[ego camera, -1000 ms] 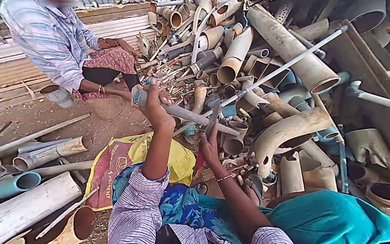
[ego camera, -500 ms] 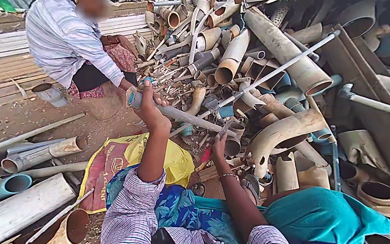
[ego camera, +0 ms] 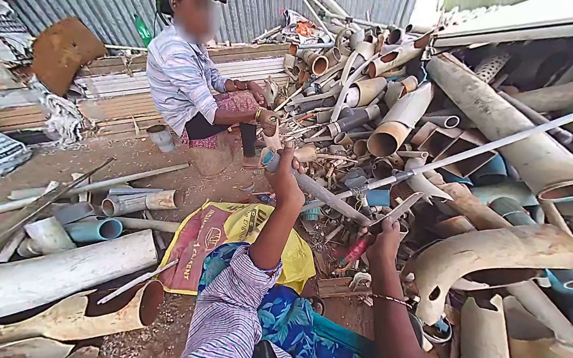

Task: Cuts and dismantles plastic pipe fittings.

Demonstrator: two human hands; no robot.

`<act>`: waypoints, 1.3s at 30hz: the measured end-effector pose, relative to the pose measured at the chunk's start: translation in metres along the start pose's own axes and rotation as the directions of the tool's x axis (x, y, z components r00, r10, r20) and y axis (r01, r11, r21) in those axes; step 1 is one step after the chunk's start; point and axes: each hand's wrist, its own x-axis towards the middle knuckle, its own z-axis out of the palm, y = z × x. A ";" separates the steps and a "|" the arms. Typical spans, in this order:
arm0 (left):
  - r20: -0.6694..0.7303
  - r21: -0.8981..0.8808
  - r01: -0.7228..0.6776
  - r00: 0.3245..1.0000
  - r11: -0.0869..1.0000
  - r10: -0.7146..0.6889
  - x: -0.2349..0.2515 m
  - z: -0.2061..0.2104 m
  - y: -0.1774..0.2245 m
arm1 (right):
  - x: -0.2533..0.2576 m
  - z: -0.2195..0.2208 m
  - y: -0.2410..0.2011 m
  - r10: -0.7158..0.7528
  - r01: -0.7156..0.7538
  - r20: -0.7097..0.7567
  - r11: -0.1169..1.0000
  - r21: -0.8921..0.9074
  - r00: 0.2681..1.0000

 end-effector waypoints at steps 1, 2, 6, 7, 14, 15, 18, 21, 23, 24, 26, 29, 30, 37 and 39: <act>-0.005 0.001 0.010 1.000 1.000 -0.010 0.000 0.001 0.001 | -0.003 0.001 -0.002 0.004 -0.004 0.015 1.000 -0.009 1.000; -0.011 -0.003 0.019 1.000 1.000 -0.019 -0.001 0.002 0.002 | -0.005 0.002 0.002 -0.001 0.002 0.021 1.000 -0.029 1.000; -0.027 -0.027 0.031 0.999 0.999 -0.032 -0.006 0.005 0.005 | 0.000 -0.014 0.038 0.041 0.058 0.194 0.878 -0.475 0.980; -0.043 -0.029 0.027 0.999 0.999 -0.028 -0.005 0.005 0.005 | 0.002 -0.018 0.036 0.102 0.057 0.249 0.827 -0.559 0.963; -0.033 -0.029 0.061 0.998 0.998 -0.062 0.001 0.002 0.003 | -0.014 -0.013 -0.017 -0.442 0.529 0.295 0.752 -0.393 0.847; -0.025 -0.031 0.061 0.998 0.998 -0.062 0.000 0.002 0.002 | -0.014 -0.013 -0.012 -0.492 0.571 0.289 0.711 -0.411 0.821; -0.032 -0.020 0.079 0.996 0.997 -0.079 -0.002 0.003 0.000 | -0.015 -0.018 0.014 -0.301 0.491 0.389 0.548 -0.677 0.871; -0.064 -0.022 0.115 0.991 0.993 -0.116 0.004 0.003 0.001 | -0.009 -0.020 0.020 -0.161 0.434 0.418 0.545 -0.717 0.894; -0.057 -0.023 0.118 0.991 0.993 -0.119 0.007 0.001 0.001 | -0.012 -0.018 0.009 -0.301 0.496 0.395 0.573 -0.652 0.868; -0.060 -0.027 0.115 0.991 0.993 -0.117 0.008 0.000 0.001 | -0.015 -0.016 -0.001 -0.347 0.513 0.378 0.597 -0.617 0.858; -0.072 -0.034 0.117 0.990 0.993 -0.119 0.010 0.000 0.000 | -0.012 -0.016 -0.006 -0.428 0.546 0.342 0.608 -0.576 0.837; -0.081 -0.018 0.113 0.990 0.993 -0.114 0.008 0.000 -0.002 | -0.009 -0.020 0.007 -0.314 0.495 0.386 0.474 -0.728 0.868; -0.085 -0.011 0.106 0.991 0.994 -0.107 0.008 0.001 -0.003 | -0.008 -0.019 0.008 -0.151 0.438 0.413 0.397 -0.807 0.898; -0.043 -0.009 0.073 0.996 0.997 -0.074 0.005 0.002 -0.003 | -0.006 -0.013 0.013 -0.049 0.429 0.446 0.386 -0.817 0.894; -0.037 -0.007 0.074 0.997 0.997 -0.074 0.003 0.003 -0.005 | -0.005 -0.013 0.013 -0.041 0.412 0.430 0.381 -0.828 0.902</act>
